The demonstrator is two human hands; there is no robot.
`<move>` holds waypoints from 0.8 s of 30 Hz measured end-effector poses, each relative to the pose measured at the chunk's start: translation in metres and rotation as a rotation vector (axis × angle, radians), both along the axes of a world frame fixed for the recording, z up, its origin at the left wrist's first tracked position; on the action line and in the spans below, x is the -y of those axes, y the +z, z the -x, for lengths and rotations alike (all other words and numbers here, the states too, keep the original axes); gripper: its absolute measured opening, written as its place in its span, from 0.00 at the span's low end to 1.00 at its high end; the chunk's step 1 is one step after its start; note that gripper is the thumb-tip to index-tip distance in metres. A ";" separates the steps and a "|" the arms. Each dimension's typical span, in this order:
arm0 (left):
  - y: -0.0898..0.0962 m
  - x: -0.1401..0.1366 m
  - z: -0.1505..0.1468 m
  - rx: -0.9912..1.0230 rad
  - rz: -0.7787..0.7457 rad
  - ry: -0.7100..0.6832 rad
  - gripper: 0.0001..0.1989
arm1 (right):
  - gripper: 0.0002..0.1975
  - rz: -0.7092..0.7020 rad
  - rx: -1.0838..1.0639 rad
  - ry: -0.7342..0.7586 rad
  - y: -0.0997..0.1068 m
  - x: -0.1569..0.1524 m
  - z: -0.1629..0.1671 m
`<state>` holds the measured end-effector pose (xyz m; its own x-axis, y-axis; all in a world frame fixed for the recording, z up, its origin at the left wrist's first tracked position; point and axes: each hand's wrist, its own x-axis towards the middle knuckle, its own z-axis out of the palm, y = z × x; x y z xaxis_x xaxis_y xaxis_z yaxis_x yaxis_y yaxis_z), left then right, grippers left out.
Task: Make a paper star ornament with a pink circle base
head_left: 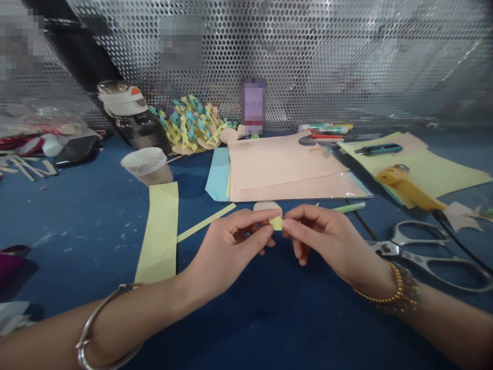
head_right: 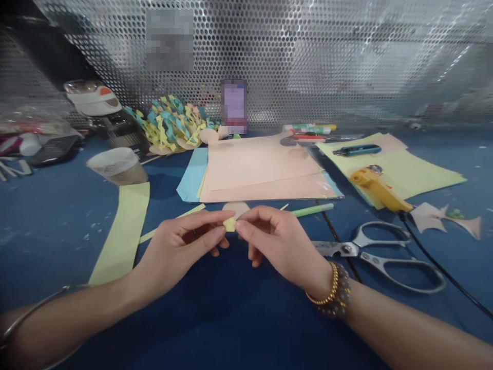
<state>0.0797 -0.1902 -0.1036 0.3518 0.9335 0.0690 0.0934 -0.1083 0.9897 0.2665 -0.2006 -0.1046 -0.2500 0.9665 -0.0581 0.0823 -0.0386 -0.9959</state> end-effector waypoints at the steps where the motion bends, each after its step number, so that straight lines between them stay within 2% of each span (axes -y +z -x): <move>1: 0.000 0.000 0.000 -0.009 -0.003 -0.001 0.12 | 0.11 0.005 0.002 -0.003 0.000 0.000 0.000; 8: 0.001 0.001 0.000 -0.032 0.017 -0.018 0.14 | 0.12 0.024 0.002 0.008 0.001 0.002 0.000; 12: 0.002 0.002 -0.001 -0.062 -0.002 0.026 0.14 | 0.11 0.030 -0.009 0.017 0.001 0.003 0.002; 16: 0.001 0.002 -0.001 -0.003 0.046 0.040 0.13 | 0.10 0.024 0.023 0.025 0.002 0.002 0.003; 24: 0.004 -0.002 -0.002 0.067 0.163 0.069 0.09 | 0.07 -0.111 0.160 -0.065 0.005 0.003 0.002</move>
